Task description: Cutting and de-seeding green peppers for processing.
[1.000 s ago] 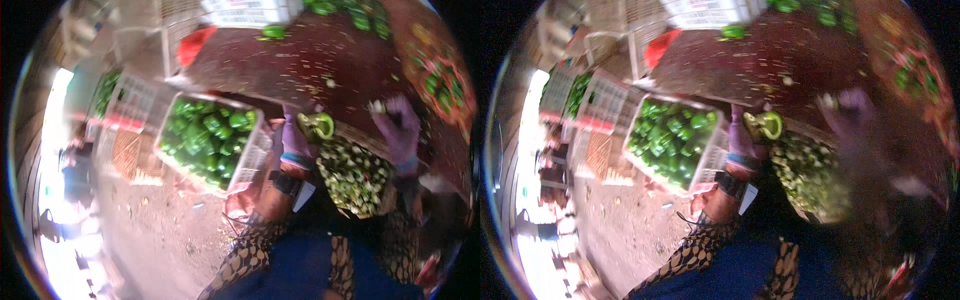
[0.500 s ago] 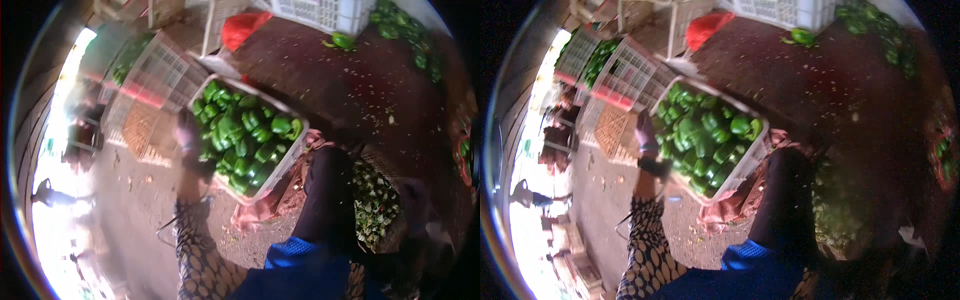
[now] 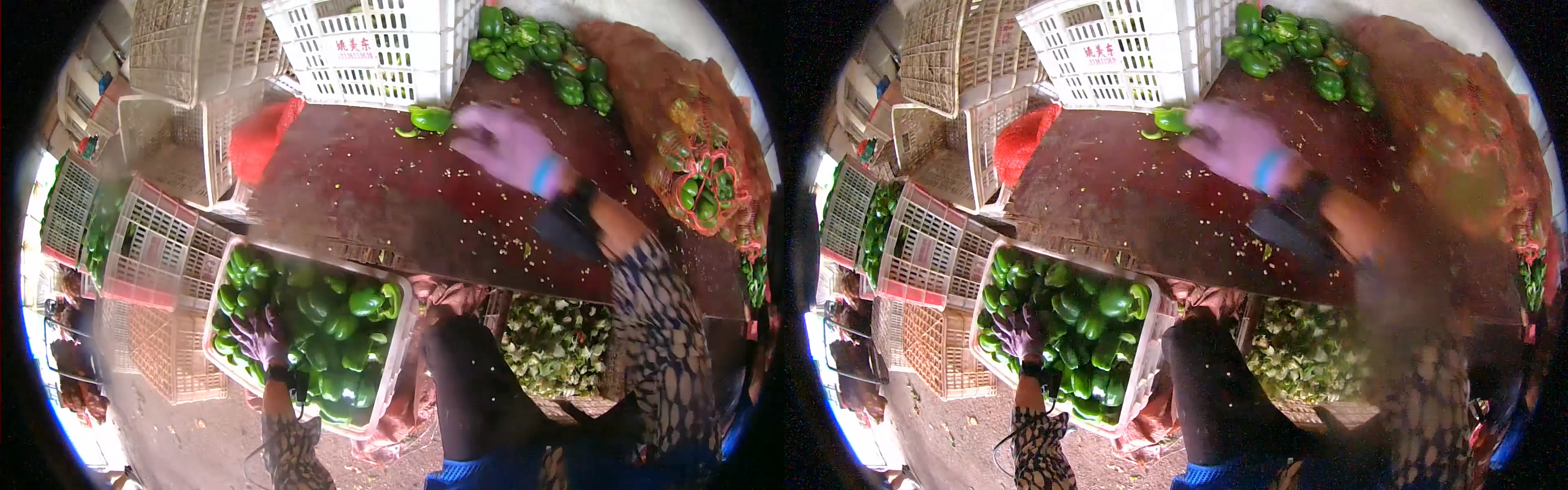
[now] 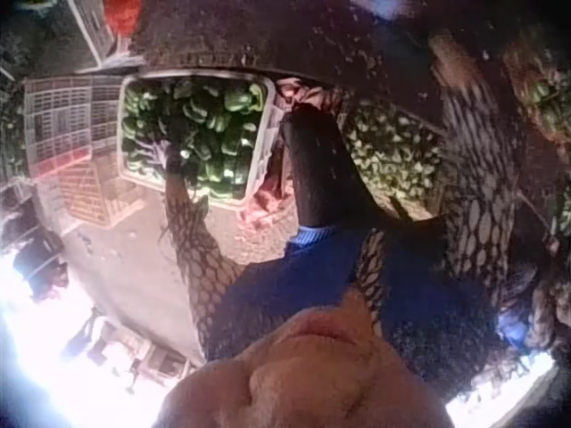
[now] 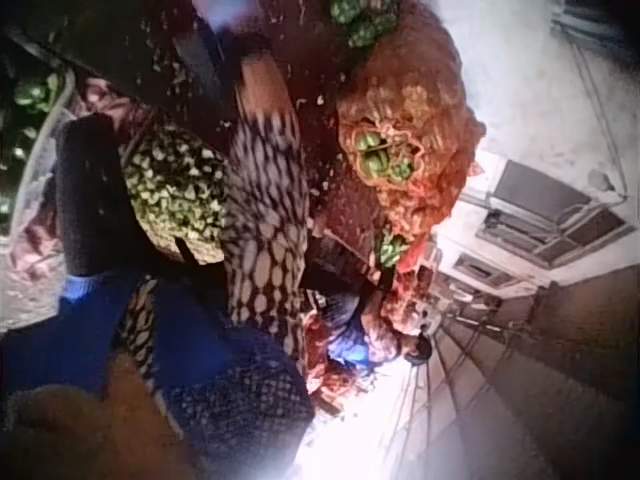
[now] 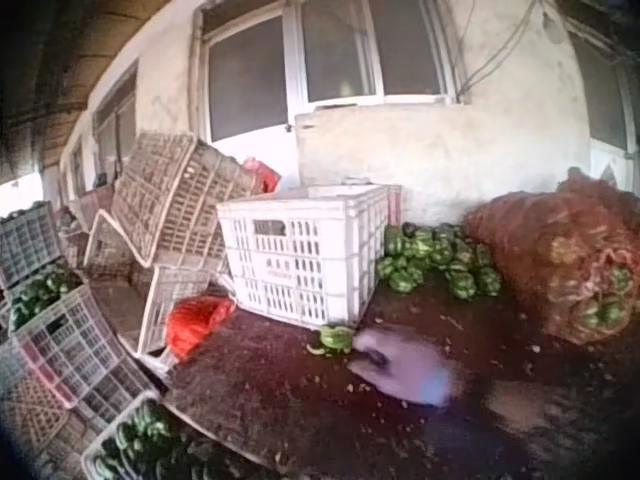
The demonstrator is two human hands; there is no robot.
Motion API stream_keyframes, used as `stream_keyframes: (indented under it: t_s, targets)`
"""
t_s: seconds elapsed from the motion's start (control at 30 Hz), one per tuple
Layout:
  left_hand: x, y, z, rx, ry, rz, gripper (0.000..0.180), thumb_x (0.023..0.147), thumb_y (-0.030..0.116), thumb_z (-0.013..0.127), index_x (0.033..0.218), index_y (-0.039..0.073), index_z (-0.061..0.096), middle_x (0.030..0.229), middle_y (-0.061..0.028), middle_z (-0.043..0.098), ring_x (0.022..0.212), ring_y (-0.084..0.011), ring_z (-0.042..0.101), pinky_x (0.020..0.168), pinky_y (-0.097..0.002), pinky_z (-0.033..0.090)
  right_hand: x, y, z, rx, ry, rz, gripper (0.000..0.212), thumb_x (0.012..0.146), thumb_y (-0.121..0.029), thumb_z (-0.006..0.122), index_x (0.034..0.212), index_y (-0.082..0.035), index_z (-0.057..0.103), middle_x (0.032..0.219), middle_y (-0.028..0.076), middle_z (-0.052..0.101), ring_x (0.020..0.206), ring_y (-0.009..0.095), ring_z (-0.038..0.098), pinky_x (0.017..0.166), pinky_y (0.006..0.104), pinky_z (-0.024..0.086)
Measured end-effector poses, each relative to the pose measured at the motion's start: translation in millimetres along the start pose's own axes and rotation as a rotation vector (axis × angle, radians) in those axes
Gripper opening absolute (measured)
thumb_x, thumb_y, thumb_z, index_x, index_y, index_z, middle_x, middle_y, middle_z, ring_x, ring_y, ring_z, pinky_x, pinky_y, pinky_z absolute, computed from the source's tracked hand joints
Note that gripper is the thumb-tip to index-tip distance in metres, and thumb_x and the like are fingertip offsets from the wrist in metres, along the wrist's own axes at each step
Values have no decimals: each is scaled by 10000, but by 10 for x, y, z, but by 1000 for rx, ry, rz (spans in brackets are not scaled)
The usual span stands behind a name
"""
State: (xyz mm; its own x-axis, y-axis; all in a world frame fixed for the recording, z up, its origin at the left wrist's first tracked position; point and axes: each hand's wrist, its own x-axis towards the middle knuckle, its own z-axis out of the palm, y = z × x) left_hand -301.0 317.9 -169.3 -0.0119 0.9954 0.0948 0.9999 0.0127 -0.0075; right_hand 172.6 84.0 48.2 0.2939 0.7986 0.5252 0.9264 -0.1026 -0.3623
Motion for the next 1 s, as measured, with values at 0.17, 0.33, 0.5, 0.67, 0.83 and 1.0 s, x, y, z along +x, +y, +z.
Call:
stream_keyframes:
  t_s: [0.17,0.33,0.5,0.67,0.83,1.0]
  targets:
    - [-50,245,-43,20,25,52,760,905,686,272,1493,204,270,1586,-85,89,1446,-371,66,1094,-616,155,722,347,693,-293,-231,178,354,796,-232,667,1102,-77,583,996,187,637,981,377,601,839,476,464]
    - [-117,221,-78,76,18,31,731,908,673,288,1481,218,308,1582,-77,117,1449,-333,93,1099,-597,174,380,286,970,-282,-76,65,320,721,-65,669,1025,-74,567,984,152,638,931,368,604,798,451,482]
    - [120,-32,48,119,-28,118,759,888,689,316,1488,227,281,1575,-138,102,1442,-389,66,1095,-609,190,-340,349,287,207,-3,180,367,683,76,668,994,-74,543,936,103,620,905,284,626,791,379,499]
    - [-87,465,-689,49,240,205,695,915,516,463,1475,139,297,1540,-173,222,1402,-416,208,1104,-525,266,-1060,235,-421,342,34,203,342,696,84,682,970,-47,525,911,84,611,884,214,623,796,350,502]
    - [-1232,1373,-1573,-1583,-783,448,625,925,468,437,1381,40,412,1333,-149,498,1224,-275,476,961,-402,446,-1382,-464,-779,393,108,-43,321,646,81,691,895,-39,527,868,103,600,866,283,620,771,371,501]
    - [-2725,2351,-2382,-1973,-1884,165,758,863,670,475,1317,64,466,1199,-115,578,1090,-272,571,894,-444,494,-1783,-841,-1023,184,46,-398,240,656,2,671,848,-56,541,887,98,622,871,306,621,771,402,511]
